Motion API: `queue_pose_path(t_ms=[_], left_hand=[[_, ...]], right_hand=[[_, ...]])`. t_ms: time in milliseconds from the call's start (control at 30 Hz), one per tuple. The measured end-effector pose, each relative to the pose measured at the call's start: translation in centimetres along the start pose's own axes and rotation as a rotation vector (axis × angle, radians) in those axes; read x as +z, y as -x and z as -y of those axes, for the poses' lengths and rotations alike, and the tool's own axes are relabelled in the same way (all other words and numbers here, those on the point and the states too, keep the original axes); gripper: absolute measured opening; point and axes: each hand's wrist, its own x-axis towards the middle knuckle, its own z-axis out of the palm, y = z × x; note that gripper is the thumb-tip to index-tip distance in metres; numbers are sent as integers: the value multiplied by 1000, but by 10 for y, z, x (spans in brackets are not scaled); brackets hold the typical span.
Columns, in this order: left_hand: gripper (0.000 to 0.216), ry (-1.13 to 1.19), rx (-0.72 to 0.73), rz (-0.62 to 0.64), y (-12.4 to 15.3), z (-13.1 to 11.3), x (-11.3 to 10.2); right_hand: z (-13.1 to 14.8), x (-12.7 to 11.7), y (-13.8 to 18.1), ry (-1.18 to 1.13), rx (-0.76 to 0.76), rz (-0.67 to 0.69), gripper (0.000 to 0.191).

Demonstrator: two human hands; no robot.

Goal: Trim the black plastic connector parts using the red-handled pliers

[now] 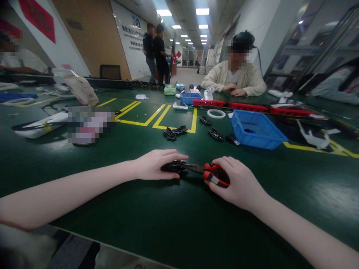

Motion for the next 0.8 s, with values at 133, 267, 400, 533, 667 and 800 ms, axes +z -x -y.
queue_pose_path(t_ms=[133, 267, 400, 533, 667, 800], left_hand=[[47, 37, -2, 23, 1, 2, -1], [47, 62, 3, 31, 1, 4, -1], [46, 116, 36, 34, 0, 7, -1], [45, 174, 77, 46, -3, 10, -3], [43, 229, 83, 64, -3, 8, -5], [44, 282, 10, 62, -2, 3, -7]], right_hand=[[1, -1, 0, -14, 8, 21, 31], [2, -2, 0, -5, -6, 1, 31], [0, -2, 0, -14, -8, 7, 31], [-2, -3, 0, -19, -24, 27, 30], [-2, -3, -1, -21, -29, 39, 30], [-1, -2, -1, -20, -9, 45, 30]])
